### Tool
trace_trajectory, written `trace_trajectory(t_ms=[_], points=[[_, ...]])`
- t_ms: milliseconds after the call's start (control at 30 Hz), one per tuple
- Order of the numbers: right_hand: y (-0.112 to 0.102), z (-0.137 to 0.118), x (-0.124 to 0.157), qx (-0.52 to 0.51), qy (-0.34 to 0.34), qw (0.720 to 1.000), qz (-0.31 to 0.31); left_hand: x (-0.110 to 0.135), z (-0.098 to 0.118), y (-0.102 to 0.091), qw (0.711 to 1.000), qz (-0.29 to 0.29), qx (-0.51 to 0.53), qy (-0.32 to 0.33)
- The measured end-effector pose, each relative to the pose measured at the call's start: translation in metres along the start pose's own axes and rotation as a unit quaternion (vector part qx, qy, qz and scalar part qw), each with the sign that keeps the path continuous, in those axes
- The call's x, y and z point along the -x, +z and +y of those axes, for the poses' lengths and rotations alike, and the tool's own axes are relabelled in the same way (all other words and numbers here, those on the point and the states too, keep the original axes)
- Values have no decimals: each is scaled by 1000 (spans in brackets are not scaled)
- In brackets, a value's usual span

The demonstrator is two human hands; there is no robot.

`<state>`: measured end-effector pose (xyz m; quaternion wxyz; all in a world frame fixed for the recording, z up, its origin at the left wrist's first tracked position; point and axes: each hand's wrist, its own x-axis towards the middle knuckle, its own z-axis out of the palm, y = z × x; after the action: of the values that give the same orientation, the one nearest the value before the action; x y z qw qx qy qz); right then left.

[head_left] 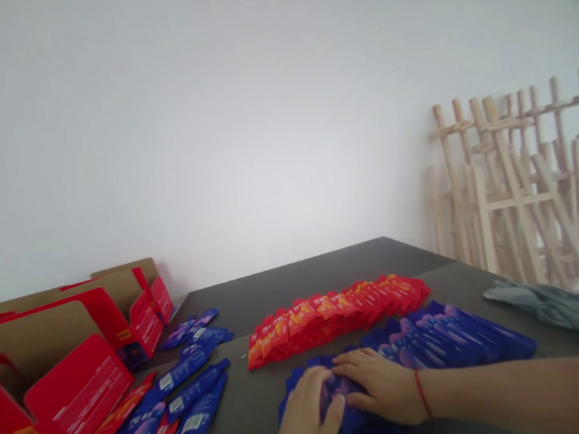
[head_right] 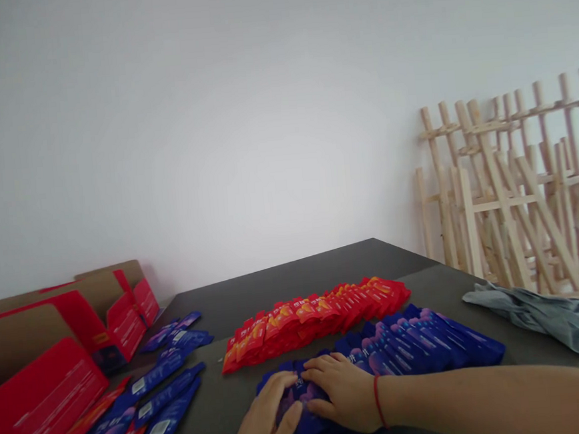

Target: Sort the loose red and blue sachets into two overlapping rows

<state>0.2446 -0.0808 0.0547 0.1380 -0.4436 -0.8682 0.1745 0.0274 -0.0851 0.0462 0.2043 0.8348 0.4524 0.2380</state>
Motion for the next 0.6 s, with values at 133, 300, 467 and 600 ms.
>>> trace_trajectory(t_ms=[133, 300, 467, 600], points=[[-1, -2, -2, -1, 19, 1000, 6, -5, -27, -43, 981, 75, -154, -86], [0, -2, -5, 15, 7, 1000, 3, 8, -82, -85, 882, 92, -378, -267], [3, -4, -4, 14, 7, 1000, -2, 20, -105, -89, 851, 62, -415, -316], [-3, -10, 2, 32, -18, 999, -17, 21, -111, -88, 848, 44, -418, -324]])
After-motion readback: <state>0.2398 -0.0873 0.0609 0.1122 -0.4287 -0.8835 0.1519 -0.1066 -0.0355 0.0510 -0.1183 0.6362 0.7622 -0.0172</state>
